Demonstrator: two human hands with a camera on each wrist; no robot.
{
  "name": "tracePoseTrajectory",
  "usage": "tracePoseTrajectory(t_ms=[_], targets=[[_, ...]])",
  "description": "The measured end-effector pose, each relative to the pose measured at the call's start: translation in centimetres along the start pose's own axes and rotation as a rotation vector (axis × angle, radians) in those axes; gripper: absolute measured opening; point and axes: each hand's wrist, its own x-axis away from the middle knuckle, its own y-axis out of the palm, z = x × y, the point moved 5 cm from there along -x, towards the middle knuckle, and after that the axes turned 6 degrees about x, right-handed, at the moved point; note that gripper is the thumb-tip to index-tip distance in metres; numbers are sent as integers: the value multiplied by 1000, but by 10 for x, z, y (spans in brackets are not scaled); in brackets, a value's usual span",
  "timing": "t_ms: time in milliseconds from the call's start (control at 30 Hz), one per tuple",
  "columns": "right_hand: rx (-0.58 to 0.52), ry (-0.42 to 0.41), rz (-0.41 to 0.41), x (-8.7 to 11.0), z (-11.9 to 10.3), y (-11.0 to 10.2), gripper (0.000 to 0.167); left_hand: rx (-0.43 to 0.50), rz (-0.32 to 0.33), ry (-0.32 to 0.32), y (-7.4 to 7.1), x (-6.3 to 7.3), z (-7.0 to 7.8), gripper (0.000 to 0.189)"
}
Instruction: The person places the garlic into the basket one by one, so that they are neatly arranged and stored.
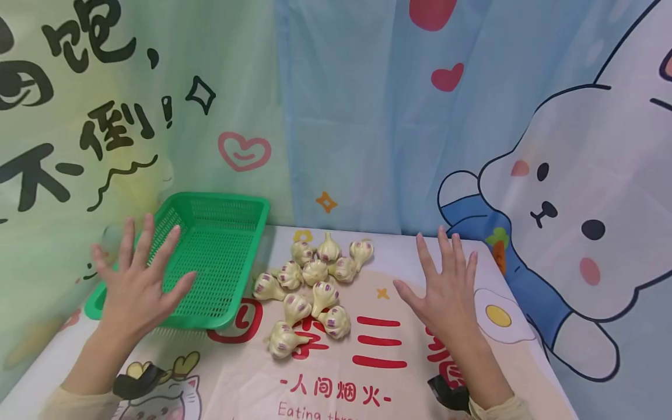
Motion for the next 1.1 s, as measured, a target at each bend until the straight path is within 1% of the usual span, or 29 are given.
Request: tracePoseTrajectory(t_ms=[133,333,400,467,567,633,733,867,1033,1100], targets=[[-26,-18,28,1,-1,1,90,49,66,-6,-4,7,-9,74],[-85,-29,26,4,-4,8,80,129,193,-1,-13,18,-24,71],[-104,-23,18,6,-5,11,79,148,239,-1,-16,22,-31,69],[-121,-8,-2,8,-7,15,81,166,279,-5,-19,26,-38,68],[-145,17,-42,11,-10,21,85,181,311,-15,-24,32,-49,69],[-154,25,-62,12,-13,25,85,199,313,-29,-26,37,-58,71],[-159,15,-75,15,-17,31,83,244,292,-50,-28,42,-70,77],[-169,5,-82,21,-23,38,82,296,219,-90,-28,50,-84,84],[-183,17,-115,28,-29,47,81,316,127,-140,-26,59,-95,87],[-191,20,-128,30,-31,50,81,329,94,-153,-24,63,-99,85]])
